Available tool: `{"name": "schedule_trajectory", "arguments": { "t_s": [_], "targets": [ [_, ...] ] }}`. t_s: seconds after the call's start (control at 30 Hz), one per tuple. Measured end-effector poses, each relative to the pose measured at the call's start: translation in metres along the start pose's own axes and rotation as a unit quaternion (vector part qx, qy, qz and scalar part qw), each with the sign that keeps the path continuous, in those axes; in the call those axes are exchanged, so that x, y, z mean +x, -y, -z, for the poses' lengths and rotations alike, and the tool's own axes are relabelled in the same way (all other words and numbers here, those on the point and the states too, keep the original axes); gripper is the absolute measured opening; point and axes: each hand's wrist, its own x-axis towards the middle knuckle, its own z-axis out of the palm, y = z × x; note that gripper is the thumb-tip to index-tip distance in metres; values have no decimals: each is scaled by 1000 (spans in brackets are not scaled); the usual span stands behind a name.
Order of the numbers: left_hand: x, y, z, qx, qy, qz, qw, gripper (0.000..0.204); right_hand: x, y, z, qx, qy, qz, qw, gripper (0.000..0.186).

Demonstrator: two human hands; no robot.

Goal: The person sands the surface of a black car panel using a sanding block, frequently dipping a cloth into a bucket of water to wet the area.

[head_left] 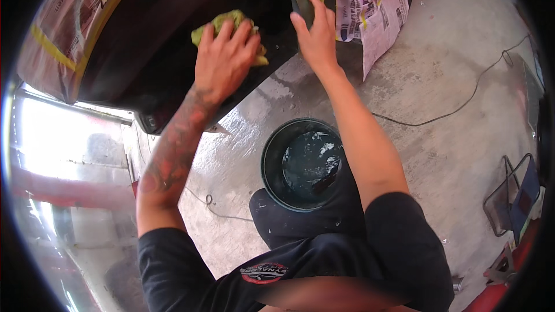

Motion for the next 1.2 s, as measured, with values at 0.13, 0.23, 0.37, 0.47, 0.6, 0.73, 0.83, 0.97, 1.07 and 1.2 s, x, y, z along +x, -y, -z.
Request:
{"name": "schedule_trajectory", "arguments": {
  "t_s": [0.13,0.23,0.37,0.47,0.6,0.73,0.83,0.97,1.07,1.2],
  "targets": [
    [-66,-68,0,-178,116,76,974,35,-9,13,-46,12,-98,-54,994,55],
    [-161,-155,-26,-358,232,136,894,49,-95,76,-84,32,-30,-39,998,53],
    [-222,-220,-28,-443,254,79,856,50,-92,63,-78,-3,-36,-36,999,51],
    [-263,-250,-24,-490,230,100,835,54,-12,-2,-56,-34,-122,-100,987,45],
    [-285,-274,-22,-485,236,216,814,55,-45,17,-68,-32,-98,-104,989,50],
    [-283,-281,-23,-482,197,283,806,55,-90,43,-73,-36,-49,-47,997,52],
    [-280,-279,-23,-485,186,293,803,53,-2,-14,-49,-68,-128,-64,987,47],
    [-279,-276,-21,-499,181,317,786,50,-15,5,-54,-55,-112,-74,989,48],
    [-277,-277,-21,-497,175,314,790,48,-64,23,-66,-54,-96,21,994,50],
    [-281,-279,-21,-495,185,317,787,49,-32,16,-52,-39,-61,36,997,57]
  ]
}}
